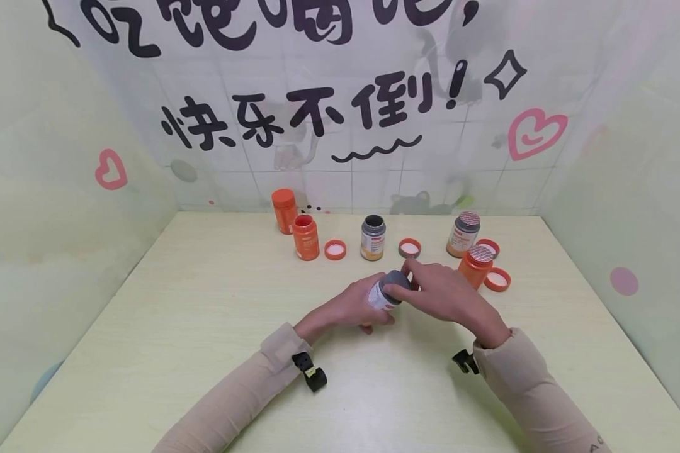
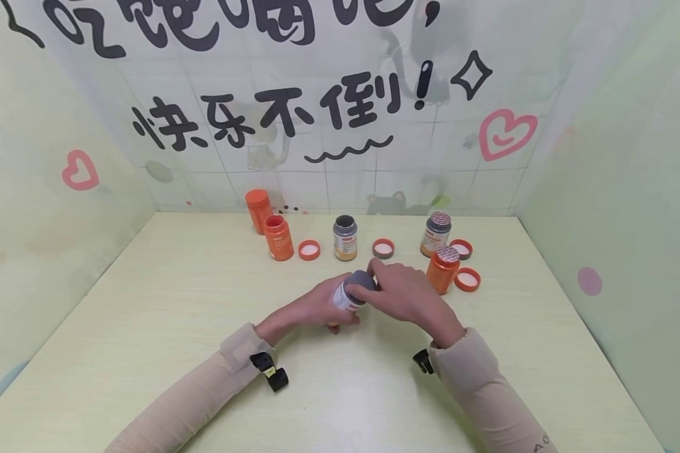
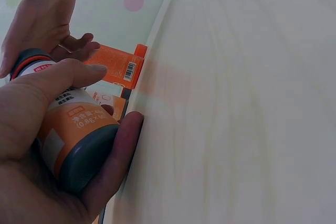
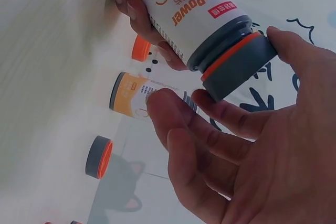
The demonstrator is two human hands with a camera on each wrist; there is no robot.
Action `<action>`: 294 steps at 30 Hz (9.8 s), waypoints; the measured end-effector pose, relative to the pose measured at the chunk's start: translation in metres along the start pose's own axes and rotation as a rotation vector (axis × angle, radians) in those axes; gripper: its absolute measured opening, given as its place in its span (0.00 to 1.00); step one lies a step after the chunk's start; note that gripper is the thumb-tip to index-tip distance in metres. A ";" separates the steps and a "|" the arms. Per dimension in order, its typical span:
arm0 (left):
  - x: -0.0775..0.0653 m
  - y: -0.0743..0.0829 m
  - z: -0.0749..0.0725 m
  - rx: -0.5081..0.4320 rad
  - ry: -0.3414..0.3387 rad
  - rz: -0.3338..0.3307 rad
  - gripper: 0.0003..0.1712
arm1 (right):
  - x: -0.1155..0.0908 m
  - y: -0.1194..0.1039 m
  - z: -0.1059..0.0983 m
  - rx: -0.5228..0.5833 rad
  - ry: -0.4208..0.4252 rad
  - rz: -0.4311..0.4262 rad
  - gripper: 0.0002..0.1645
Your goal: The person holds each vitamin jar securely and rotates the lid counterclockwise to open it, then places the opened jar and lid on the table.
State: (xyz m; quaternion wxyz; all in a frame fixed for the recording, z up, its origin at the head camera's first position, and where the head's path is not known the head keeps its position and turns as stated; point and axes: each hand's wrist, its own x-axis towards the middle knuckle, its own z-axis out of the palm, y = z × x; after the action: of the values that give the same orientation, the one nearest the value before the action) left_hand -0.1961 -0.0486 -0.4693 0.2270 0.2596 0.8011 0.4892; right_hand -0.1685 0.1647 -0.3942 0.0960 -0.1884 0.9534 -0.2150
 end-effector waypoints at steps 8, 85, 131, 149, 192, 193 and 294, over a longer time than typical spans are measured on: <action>0.000 0.000 0.000 -0.007 -0.003 0.003 0.33 | -0.001 0.000 0.001 -0.014 -0.005 -0.023 0.31; -0.002 0.003 0.002 -0.020 -0.001 -0.010 0.37 | 0.001 0.006 0.000 0.120 0.064 -0.317 0.28; 0.007 0.003 -0.025 -0.119 0.283 -0.028 0.47 | 0.012 0.026 -0.008 0.136 0.362 -0.139 0.34; 0.008 -0.004 -0.029 -0.093 0.246 -0.053 0.53 | 0.026 0.022 0.000 0.099 0.306 -0.039 0.33; -0.056 -0.025 -0.140 -0.172 1.095 -0.091 0.25 | 0.031 0.024 -0.006 -0.033 -0.114 0.090 0.33; -0.052 -0.032 -0.148 -0.180 1.111 -0.107 0.27 | 0.027 0.021 -0.008 -0.039 -0.125 0.081 0.29; -0.031 0.013 0.008 0.087 -0.009 -0.023 0.31 | -0.005 -0.015 0.006 -0.024 -0.163 0.066 0.26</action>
State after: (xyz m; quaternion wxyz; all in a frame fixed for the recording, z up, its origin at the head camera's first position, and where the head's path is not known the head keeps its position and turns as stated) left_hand -0.1645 -0.0578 -0.4576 0.2245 0.2621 0.8236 0.4500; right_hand -0.1579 0.1524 -0.3920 0.1778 -0.1750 0.9507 -0.1841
